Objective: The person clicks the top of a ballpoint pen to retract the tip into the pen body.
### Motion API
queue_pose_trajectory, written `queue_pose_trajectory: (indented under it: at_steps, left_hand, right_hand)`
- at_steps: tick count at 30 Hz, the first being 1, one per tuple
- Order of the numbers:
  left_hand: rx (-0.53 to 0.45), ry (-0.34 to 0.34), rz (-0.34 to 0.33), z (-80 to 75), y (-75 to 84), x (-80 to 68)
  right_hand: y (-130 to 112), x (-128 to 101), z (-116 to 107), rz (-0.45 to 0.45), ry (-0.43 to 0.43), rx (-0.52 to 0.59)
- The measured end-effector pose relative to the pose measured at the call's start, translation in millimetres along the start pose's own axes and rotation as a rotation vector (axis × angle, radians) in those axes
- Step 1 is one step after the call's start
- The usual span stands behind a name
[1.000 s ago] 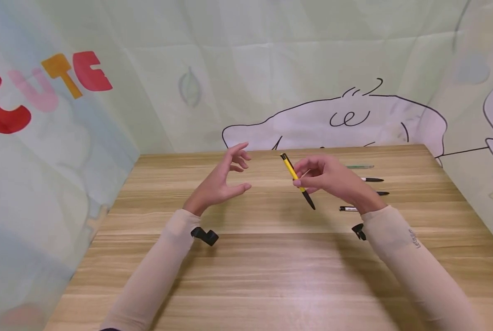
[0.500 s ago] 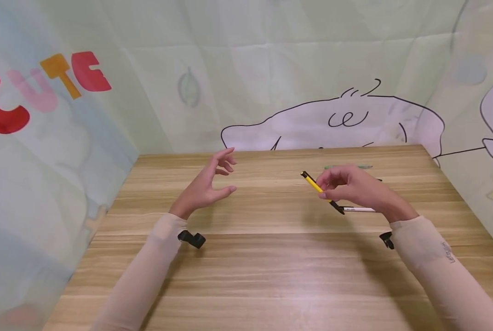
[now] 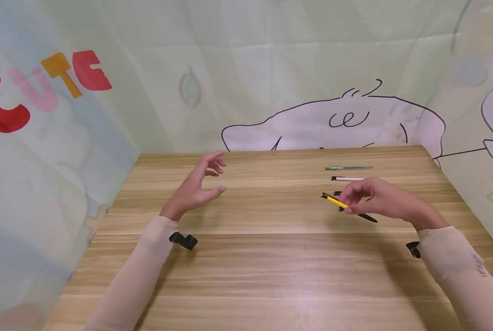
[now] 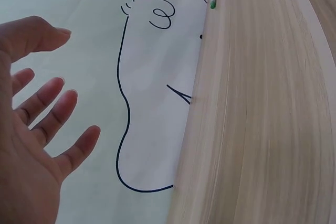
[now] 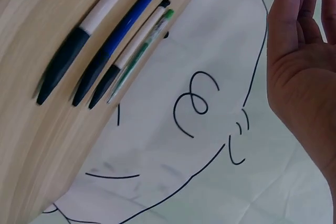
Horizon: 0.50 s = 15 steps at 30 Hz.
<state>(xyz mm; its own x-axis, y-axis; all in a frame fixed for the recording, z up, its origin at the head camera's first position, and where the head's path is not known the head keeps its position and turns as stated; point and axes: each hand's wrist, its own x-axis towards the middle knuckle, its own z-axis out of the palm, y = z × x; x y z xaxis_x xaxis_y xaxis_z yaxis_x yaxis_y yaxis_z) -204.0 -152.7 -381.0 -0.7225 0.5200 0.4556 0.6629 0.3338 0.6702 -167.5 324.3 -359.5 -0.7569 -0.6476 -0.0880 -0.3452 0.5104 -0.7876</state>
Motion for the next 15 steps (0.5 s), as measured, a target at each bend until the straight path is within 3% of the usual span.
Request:
queue_pose_trajectory:
  at_steps: [6, 15]
  left_hand:
    - [0.005, 0.013, -0.025, -3.3, -6.1, -5.6]
    - [0.001, 0.014, -0.029, -15.3, 23.8, -9.7]
  right_hand:
    - [14.9, -11.3, -3.2, -0.016, -0.075, 0.001]
    - [29.6, -20.8, -6.4, -0.037, -0.19, 0.029]
